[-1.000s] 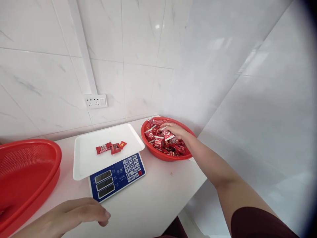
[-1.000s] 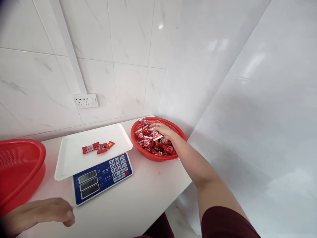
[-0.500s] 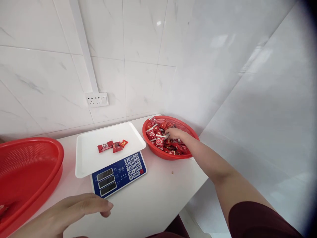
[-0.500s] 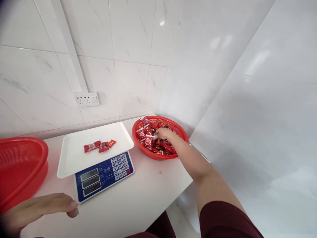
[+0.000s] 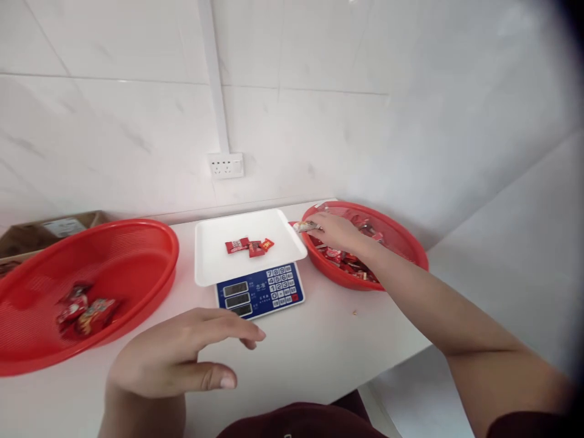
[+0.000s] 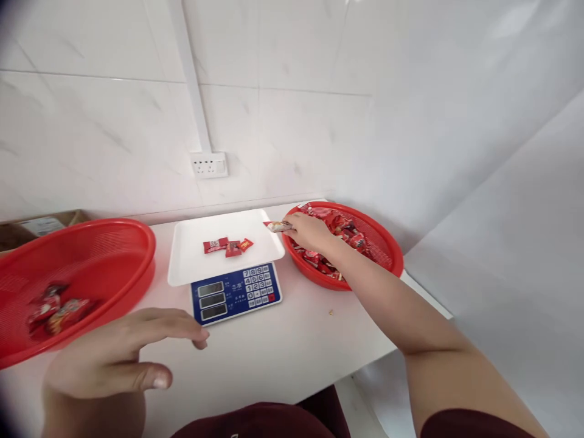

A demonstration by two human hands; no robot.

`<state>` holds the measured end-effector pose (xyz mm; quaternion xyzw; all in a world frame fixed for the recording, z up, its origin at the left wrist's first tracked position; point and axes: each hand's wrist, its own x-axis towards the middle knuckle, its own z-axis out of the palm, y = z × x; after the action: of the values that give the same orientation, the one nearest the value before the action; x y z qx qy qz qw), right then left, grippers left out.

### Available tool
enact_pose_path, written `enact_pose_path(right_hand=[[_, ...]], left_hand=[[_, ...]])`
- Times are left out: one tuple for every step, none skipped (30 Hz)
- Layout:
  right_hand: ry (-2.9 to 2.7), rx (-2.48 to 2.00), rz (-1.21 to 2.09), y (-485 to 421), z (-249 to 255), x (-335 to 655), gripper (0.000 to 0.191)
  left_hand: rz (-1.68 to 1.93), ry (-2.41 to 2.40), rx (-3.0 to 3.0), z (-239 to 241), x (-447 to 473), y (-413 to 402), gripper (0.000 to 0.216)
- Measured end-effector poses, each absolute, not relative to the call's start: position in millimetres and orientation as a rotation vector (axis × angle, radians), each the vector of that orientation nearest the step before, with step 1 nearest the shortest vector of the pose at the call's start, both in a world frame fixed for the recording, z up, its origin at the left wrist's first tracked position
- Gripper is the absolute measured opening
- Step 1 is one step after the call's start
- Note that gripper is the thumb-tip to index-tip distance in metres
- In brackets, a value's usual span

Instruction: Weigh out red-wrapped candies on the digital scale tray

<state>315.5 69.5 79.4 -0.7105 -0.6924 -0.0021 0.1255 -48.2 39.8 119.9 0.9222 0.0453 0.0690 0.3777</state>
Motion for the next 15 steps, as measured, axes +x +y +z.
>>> enact_pose_path(right_hand=[[-2.048,-2.057,0.024,74.6,78.6,299.2,0.027],[-2.071,-2.047,0.054,80.5,78.0,284.3,0.027],[-2.084,-2.03,0.078,87.1,77.7,271.3,0.028],[-2.089,-2.004,0.096,94.2,77.7,260.6,0.029],[-2.087,-1.971,0.112,101.4,78.0,252.6,0.032],[-2.073,-1.932,0.133,108.2,78.3,247.1,0.037],[-2.041,-1.889,0.176,114.0,78.6,244.1,0.044],[-1.986,-1.843,0.254,118.3,78.5,243.2,0.051],[-1.903,-1.79,0.374,120.8,78.0,243.9,0.057],[-1.795,-1.726,0.535,121.4,77.1,245.8,0.061],[-1.666,-1.65,0.72,120.0,75.9,248.9,0.063],[-1.53,-1.564,0.902,116.9,74.6,253.0,0.063],[-1.404,-1.475,1.054,112.5,73.3,258.3,0.062],[-1.303,-1.396,1.157,107.0,72.4,265.3,0.061],[-1.236,-1.343,1.204,100.9,72.0,274.3,0.061]], left_hand=[[0.183,0.092,2.335,121.3,-46.4,39.7,0.041],[0.194,0.074,2.318,122.0,-45.2,39.5,0.04],[0.205,0.065,2.306,122.2,-44.6,39.1,0.04],[0.212,0.059,2.299,122.2,-44.6,38.5,0.04],[0.217,0.058,2.298,122.0,-45.1,37.9,0.04],[0.217,0.064,2.301,121.8,-45.9,37.2,0.04],[0.215,0.071,2.306,121.7,-46.9,36.7,0.04],[0.213,0.078,2.312,121.8,-48.0,36.3,0.041],[0.214,0.082,2.317,121.9,-49.0,36.2,0.041],[0.214,0.083,2.321,122.1,-49.9,36.4,0.041],[0.211,0.085,2.325,122.2,-50.8,36.7,0.041],[0.203,0.093,2.333,122.0,-51.8,37.3,0.041],[0.192,0.118,2.343,121.3,-52.9,37.9,0.041],[0.179,0.156,2.357,120.0,-54.4,38.6,0.041],[0.169,0.202,2.372,117.9,-56.2,39.4,0.041]])
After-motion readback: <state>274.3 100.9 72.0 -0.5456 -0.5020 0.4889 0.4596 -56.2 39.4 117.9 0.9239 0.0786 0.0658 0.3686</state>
